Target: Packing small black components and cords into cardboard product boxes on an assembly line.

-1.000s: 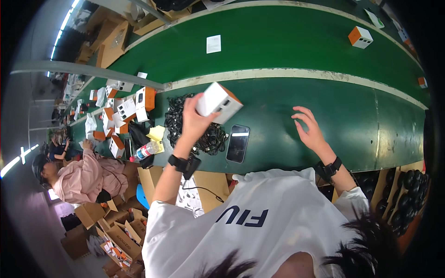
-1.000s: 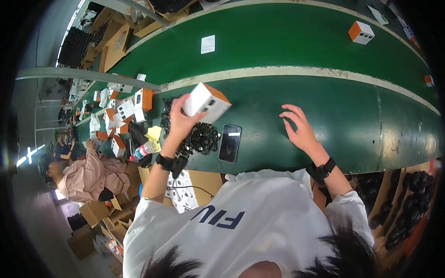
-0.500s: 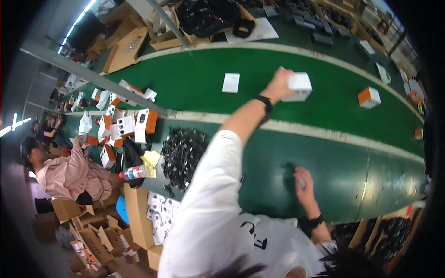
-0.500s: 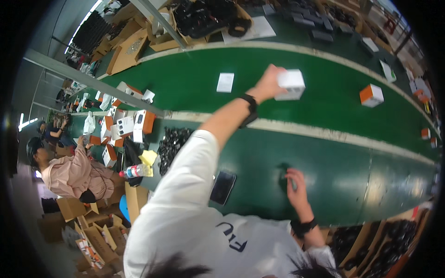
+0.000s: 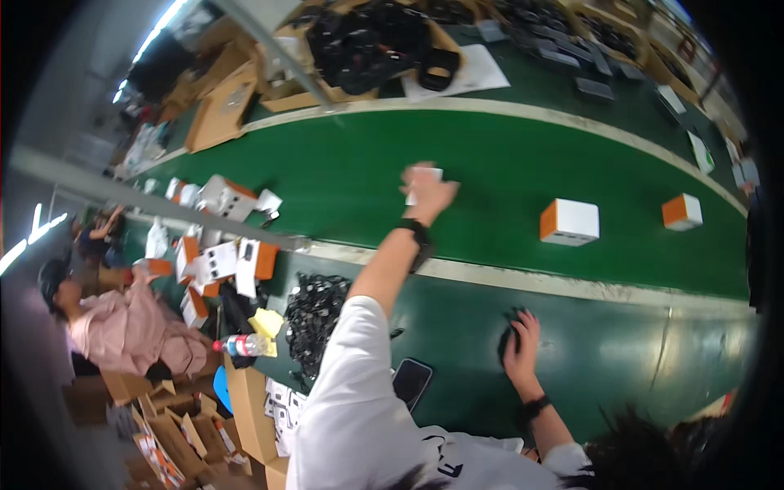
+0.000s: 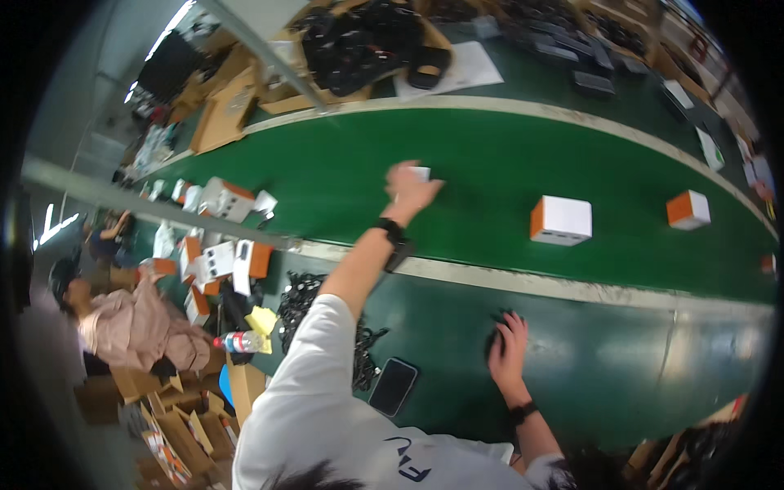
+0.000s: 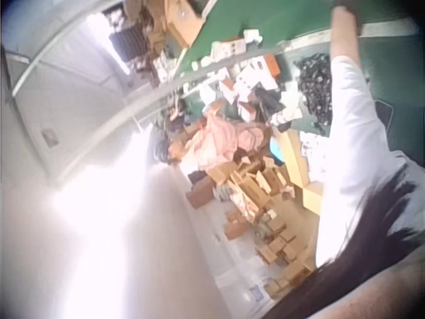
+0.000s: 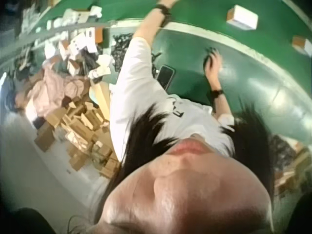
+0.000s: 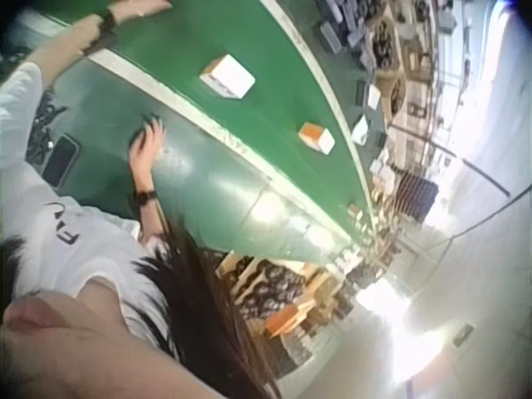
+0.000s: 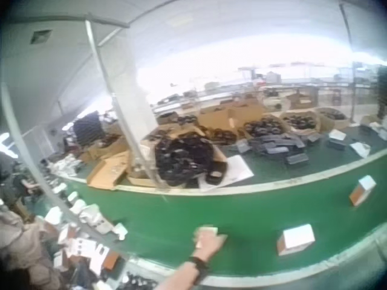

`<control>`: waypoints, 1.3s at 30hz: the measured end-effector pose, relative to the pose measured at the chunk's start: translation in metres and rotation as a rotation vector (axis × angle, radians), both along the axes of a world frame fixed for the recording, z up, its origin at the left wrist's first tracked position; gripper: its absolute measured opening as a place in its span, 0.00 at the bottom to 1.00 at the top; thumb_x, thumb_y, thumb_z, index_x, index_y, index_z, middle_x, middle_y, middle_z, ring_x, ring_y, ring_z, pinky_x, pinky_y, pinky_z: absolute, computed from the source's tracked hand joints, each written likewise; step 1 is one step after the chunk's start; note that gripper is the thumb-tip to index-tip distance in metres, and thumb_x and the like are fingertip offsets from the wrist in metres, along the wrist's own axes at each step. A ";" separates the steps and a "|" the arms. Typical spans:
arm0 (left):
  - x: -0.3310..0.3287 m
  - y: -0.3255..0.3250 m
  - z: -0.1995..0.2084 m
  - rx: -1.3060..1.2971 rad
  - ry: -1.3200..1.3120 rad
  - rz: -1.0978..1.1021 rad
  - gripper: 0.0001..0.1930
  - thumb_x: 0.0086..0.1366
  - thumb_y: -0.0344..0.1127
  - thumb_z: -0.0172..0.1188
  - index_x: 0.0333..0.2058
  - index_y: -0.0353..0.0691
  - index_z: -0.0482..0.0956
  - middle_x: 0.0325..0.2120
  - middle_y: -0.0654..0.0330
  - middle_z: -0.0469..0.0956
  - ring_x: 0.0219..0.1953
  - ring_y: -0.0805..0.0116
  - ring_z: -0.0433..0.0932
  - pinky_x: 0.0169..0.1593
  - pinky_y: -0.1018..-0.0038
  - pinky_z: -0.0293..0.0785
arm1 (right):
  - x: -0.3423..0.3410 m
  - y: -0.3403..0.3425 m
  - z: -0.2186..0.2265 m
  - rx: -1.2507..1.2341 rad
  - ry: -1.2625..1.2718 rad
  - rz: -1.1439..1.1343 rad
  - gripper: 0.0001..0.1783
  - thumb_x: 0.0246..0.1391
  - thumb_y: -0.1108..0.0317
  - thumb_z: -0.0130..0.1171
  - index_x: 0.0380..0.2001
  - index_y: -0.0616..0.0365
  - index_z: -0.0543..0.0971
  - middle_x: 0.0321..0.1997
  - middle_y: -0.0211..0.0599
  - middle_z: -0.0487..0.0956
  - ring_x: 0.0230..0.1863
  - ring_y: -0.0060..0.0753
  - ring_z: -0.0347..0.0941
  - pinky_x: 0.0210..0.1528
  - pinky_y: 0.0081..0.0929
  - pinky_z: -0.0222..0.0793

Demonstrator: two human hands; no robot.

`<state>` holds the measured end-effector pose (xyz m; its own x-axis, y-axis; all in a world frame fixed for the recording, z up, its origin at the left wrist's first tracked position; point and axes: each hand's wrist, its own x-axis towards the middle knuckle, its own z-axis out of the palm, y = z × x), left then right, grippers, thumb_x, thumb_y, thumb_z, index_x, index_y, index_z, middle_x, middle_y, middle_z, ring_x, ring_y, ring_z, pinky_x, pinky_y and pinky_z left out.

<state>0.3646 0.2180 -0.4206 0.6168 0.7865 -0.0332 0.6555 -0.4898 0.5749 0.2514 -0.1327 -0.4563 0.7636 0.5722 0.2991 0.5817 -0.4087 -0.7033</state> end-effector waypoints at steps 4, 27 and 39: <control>-0.060 0.081 -0.044 0.192 0.421 0.339 0.50 0.39 0.67 0.64 0.50 0.31 0.58 0.49 0.46 0.60 0.55 0.50 0.57 0.53 0.48 0.57 | -0.007 0.042 -0.001 -0.193 0.002 0.040 0.19 0.47 0.73 0.52 0.45 0.61 0.67 0.55 0.50 0.63 0.59 0.53 0.56 0.62 0.54 0.43; -0.007 0.029 -0.044 -0.036 0.328 0.207 0.44 0.34 0.58 0.72 0.43 0.32 0.64 0.43 0.48 0.71 0.44 0.57 0.74 0.45 0.69 0.74 | -0.013 0.044 -0.011 -0.353 -0.062 0.023 0.19 0.47 0.71 0.48 0.45 0.61 0.68 0.58 0.46 0.62 0.61 0.51 0.53 0.64 0.53 0.40; -0.014 0.015 -0.032 0.142 0.283 -0.041 0.23 0.40 0.50 0.70 0.33 0.43 0.80 0.40 0.58 0.74 0.39 0.58 0.75 0.42 0.63 0.71 | -0.015 0.050 -0.014 -0.389 -0.108 0.021 0.19 0.47 0.72 0.48 0.46 0.60 0.66 0.58 0.45 0.61 0.62 0.51 0.51 0.65 0.52 0.38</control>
